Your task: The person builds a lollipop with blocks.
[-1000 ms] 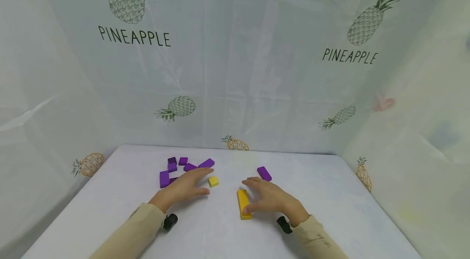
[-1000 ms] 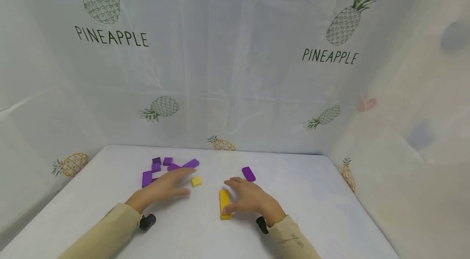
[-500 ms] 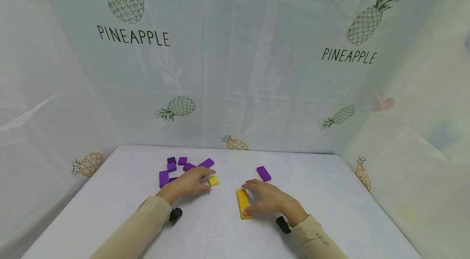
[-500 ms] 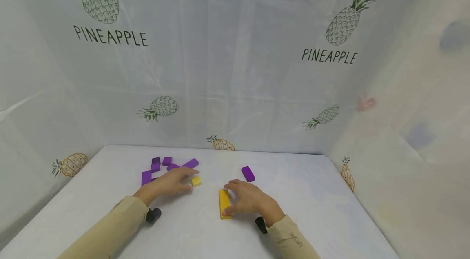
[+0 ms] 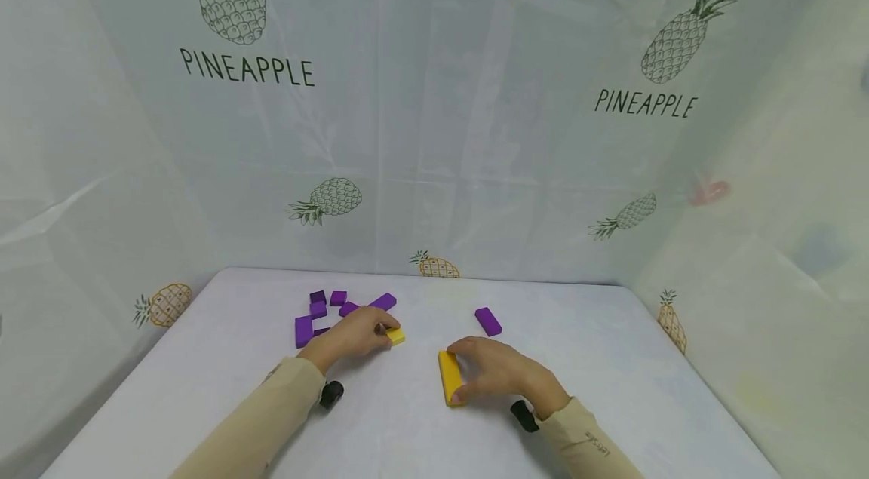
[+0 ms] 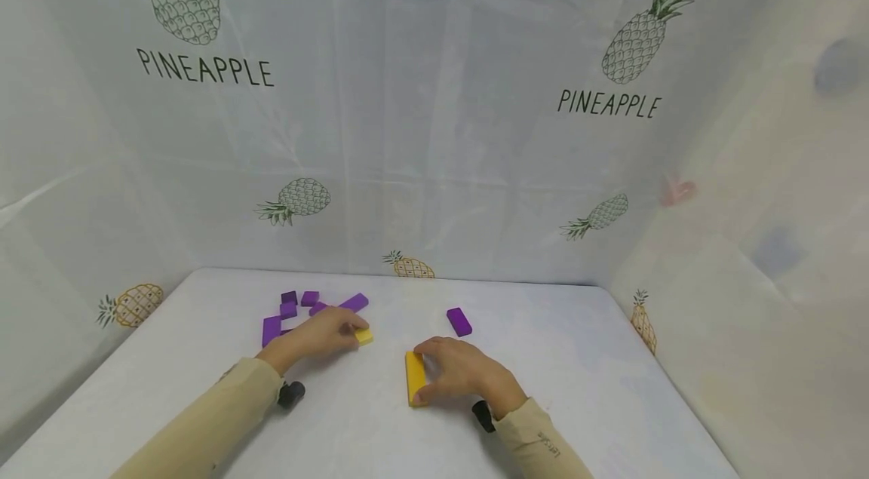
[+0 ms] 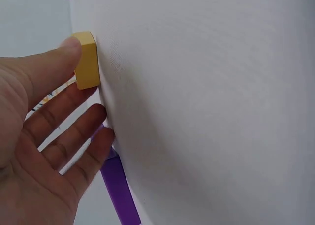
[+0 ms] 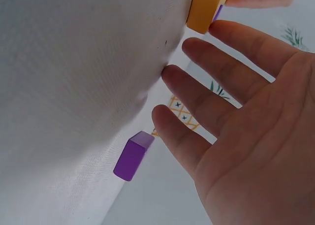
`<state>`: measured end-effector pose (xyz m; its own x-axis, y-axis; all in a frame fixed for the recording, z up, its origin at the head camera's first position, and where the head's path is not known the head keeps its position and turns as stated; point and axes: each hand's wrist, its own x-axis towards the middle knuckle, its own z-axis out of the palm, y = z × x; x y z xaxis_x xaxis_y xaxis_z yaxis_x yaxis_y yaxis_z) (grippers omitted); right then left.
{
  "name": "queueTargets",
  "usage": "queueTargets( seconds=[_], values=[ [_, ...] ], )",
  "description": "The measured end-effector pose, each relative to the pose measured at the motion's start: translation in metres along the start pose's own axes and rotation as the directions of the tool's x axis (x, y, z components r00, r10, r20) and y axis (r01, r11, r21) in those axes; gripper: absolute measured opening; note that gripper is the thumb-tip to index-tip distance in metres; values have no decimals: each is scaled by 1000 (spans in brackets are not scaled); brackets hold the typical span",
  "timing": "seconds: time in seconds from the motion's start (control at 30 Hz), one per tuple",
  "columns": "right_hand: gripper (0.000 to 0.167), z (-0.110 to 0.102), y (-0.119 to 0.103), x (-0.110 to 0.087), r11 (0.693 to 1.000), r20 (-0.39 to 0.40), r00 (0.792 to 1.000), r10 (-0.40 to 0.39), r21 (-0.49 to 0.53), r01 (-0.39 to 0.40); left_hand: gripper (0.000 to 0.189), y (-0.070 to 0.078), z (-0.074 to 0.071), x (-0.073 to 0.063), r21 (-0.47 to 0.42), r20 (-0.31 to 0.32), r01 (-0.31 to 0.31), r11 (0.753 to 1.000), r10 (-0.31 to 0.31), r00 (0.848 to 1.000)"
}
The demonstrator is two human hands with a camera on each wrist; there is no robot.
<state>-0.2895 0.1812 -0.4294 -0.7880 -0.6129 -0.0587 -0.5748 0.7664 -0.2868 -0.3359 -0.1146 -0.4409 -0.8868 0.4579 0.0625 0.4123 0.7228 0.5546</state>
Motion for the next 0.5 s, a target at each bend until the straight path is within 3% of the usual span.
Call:
queueTargets(
  seconds=[0.3, 0.5],
  values=[
    [79, 0, -5, -1, 999, 15, 1000, 15, 38, -16, 28, 3, 3, 6, -4, 4, 40, 999, -40, 999],
    [80, 4, -16, -1, 998, 37, 999, 24, 57, -26, 28, 9, 4, 1, 0, 22, 18, 1000, -18, 1000]
  ],
)
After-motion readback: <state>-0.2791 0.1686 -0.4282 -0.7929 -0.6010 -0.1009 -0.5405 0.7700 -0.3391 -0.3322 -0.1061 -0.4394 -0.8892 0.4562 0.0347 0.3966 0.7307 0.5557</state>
